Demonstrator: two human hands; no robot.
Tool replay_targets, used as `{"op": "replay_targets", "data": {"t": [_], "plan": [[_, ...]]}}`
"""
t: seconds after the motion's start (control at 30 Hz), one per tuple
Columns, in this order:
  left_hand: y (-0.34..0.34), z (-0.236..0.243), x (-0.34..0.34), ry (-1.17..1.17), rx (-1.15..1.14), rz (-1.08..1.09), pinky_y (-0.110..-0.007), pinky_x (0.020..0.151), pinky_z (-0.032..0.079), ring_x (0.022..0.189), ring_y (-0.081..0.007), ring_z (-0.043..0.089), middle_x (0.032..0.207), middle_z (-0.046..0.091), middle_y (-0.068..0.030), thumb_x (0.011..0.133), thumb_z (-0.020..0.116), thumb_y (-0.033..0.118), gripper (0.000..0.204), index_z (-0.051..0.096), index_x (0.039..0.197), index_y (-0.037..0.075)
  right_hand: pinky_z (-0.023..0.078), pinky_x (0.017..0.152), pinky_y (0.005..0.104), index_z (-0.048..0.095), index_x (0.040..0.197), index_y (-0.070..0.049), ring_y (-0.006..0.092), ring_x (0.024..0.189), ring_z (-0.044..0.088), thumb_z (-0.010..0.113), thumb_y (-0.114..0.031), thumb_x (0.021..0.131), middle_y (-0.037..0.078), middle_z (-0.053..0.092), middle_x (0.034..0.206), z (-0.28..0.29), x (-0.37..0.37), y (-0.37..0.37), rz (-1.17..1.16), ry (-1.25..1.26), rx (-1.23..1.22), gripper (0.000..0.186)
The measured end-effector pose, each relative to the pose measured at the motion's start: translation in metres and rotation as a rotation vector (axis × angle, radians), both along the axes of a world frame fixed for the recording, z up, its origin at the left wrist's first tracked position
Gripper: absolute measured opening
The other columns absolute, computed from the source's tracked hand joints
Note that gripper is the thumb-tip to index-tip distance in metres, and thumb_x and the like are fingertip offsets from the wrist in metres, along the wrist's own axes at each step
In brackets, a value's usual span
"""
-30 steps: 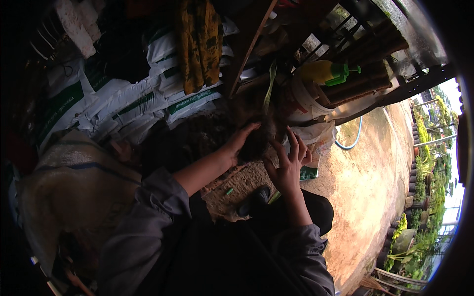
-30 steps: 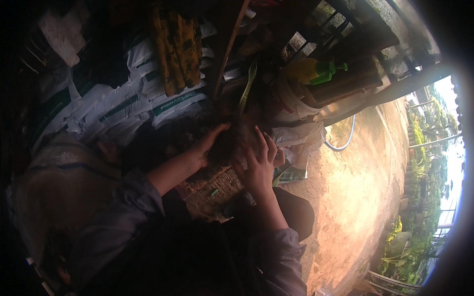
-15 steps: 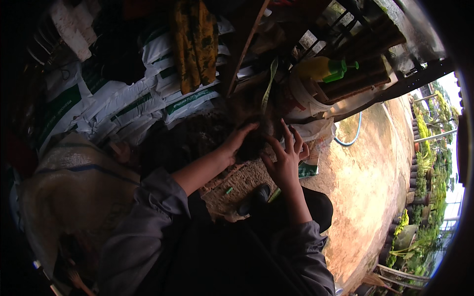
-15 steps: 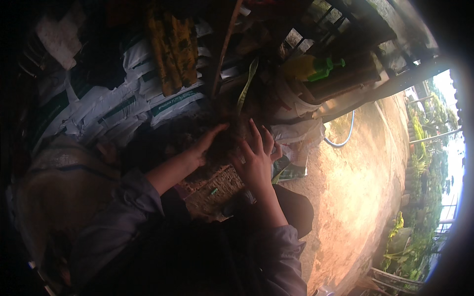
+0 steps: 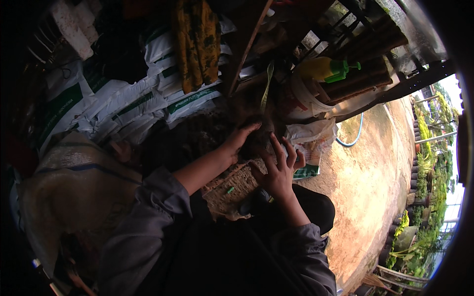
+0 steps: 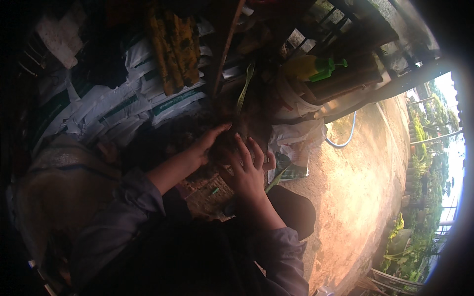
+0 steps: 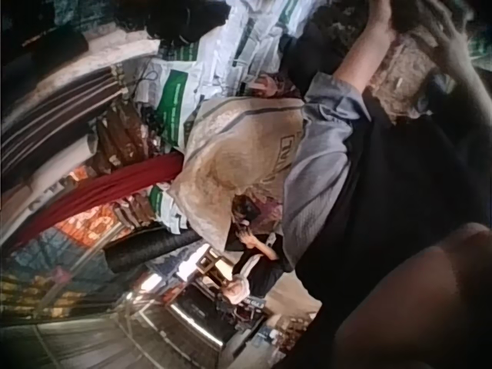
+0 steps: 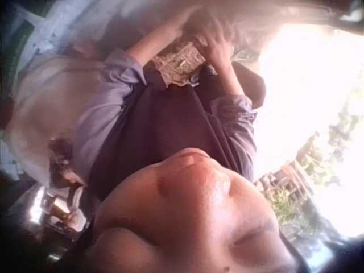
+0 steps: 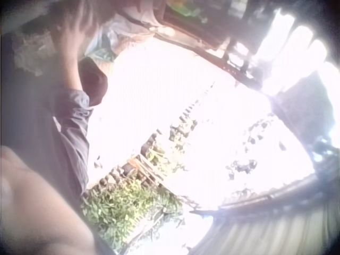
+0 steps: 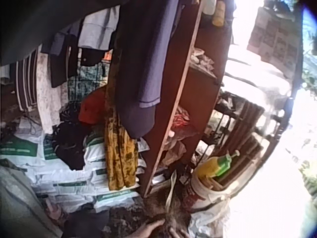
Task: The person sits on the ground and uses both hands to loosen and remove soil from the root ball of a potted plant. The person repeatedly rotates the root ball and pulls away soil by hand, gradually exposing the roots.
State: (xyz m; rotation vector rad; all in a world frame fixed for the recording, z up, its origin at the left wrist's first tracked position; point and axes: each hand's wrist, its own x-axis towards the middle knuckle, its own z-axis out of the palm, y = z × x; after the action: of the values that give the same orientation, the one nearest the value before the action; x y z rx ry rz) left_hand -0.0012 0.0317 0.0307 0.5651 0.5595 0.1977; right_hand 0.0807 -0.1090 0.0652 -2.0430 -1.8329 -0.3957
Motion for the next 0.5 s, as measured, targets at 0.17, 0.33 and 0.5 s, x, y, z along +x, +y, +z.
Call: {"op": "replay_targets", "data": {"t": [0.17,0.33,0.5], "plan": [[0.000,-0.003,0.004,-0.007,-0.121,0.060,-0.030,0.078,0.051,0.092,-0.0137,0.062,0.108,0.063,-0.0021,0.091,0.052,0.044,0.042,0.059,0.118,0.012,0.011,0.104,0.0500,0.067,0.107,-0.031,0.0315,0.132,0.028,0.077,-0.033,0.066,0.004,0.037,0.146,-0.003,0.003,-0.003,0.018,-0.053,0.065,0.042],[0.005,-0.013,0.007,-0.077,-0.125,0.074,-0.032,0.082,0.051,0.094,-0.0138,0.062,0.108,0.064,-0.0025,0.091,0.049,0.049,0.048,0.057,0.121,0.013,0.009,0.105,0.0488,0.065,0.110,-0.033,0.0328,0.134,0.025,0.078,-0.036,0.064,0.006,0.034,0.148,0.011,-0.001,0.001,-0.018,0.032,-0.061,0.048],[0.005,-0.004,0.004,-0.142,-0.160,0.100,-0.032,0.080,0.054,0.095,-0.0148,0.063,0.111,0.063,-0.0029,0.091,0.046,0.051,0.051,0.056,0.123,0.012,0.010,0.103,0.0539,0.064,0.112,-0.037,0.0333,0.135,0.024,0.077,-0.045,0.061,0.004,0.030,0.149,0.008,0.006,-0.002,-0.025,0.019,-0.085,0.053]]}}
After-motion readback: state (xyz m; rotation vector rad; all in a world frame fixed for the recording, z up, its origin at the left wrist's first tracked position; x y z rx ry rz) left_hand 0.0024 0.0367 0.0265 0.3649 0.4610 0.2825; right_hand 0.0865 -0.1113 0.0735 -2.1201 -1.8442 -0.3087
